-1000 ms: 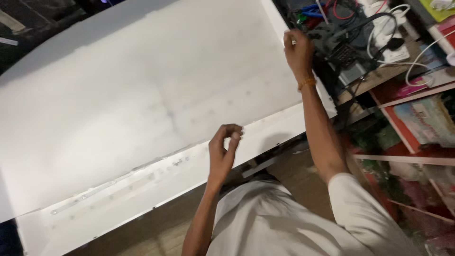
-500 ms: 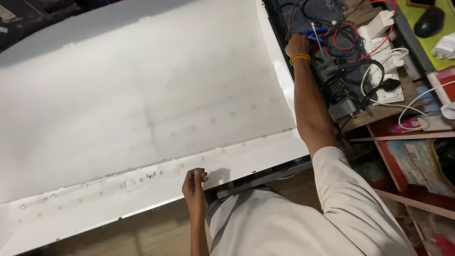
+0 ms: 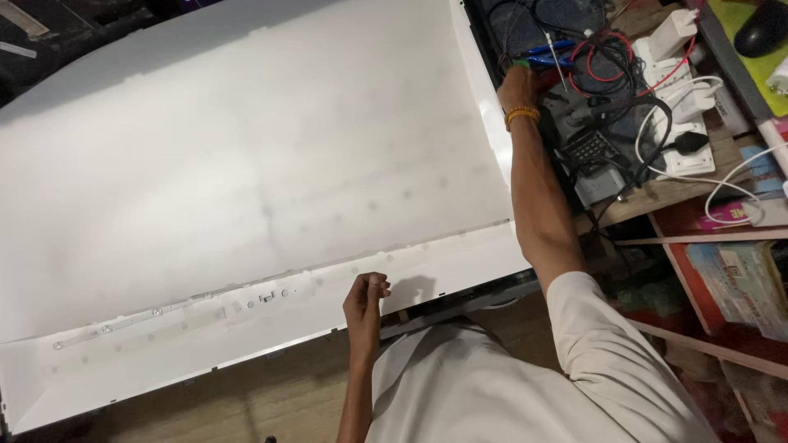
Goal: The person secures a long LED light bar to a white fixture using rubber bands, then strips and twists wires with pliers. The person handles rubber bands, an LED light bar, a white fixture, and electrical wires.
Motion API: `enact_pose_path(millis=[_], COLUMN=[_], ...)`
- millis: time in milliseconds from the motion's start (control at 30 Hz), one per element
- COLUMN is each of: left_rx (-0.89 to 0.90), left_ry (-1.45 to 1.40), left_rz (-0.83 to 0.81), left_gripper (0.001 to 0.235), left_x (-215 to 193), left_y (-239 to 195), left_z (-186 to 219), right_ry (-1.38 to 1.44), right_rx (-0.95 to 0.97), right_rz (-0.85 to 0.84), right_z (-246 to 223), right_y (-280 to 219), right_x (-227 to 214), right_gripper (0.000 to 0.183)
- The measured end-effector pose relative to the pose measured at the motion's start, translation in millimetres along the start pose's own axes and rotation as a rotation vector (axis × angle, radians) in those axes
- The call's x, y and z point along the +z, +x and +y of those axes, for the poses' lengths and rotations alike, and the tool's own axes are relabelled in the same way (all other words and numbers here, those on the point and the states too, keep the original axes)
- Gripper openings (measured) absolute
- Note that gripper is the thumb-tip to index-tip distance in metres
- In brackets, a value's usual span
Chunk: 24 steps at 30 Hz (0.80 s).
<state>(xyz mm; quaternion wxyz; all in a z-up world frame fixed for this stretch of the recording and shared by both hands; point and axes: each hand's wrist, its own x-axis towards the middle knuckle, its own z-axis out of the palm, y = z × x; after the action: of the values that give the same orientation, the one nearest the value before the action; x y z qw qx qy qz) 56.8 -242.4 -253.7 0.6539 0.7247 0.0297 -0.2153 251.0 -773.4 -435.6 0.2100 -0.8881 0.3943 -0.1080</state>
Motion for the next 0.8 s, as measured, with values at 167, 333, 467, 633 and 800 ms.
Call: enact_pose_path(millis=[167, 333, 467, 633, 800], left_rx=[-0.009, -0.006, 0.089, 0.164, 0.145], left_ry=[0.021, 0.05, 0.033, -0.066, -0.148], left_rz=[0.003, 0.015, 0.001, -0.03, -0.086], left_gripper=[0.036, 0.036, 0.032, 0.027, 0.03], left_x=[1.7, -2.8, -11.0, -10.5, -4.4], left_y=[-8.0, -9.3, -5.2, 1.8, -0.9], left_z=[-7.4, -8.4, -6.8, -0.5, -0.7], right_ry=[0.176, 0.986, 1.719, 1.922, 1.778], right_rx=[-0.39, -0.551, -0.279, -0.029, -0.167], right_rz=[0.188, 0.204, -0.141, -0.398, -0.626], right_z=[-9.1, -54.3, -96.8, -135.8, -138.1], right_y=[-1.4, -45.7, -148.2, -268.2, -340.7], right_x=[-9.3, -45.7, -89.9, -139.0, -142.7], right_gripper=[0.038, 0.034, 0.031, 0.043, 0.032])
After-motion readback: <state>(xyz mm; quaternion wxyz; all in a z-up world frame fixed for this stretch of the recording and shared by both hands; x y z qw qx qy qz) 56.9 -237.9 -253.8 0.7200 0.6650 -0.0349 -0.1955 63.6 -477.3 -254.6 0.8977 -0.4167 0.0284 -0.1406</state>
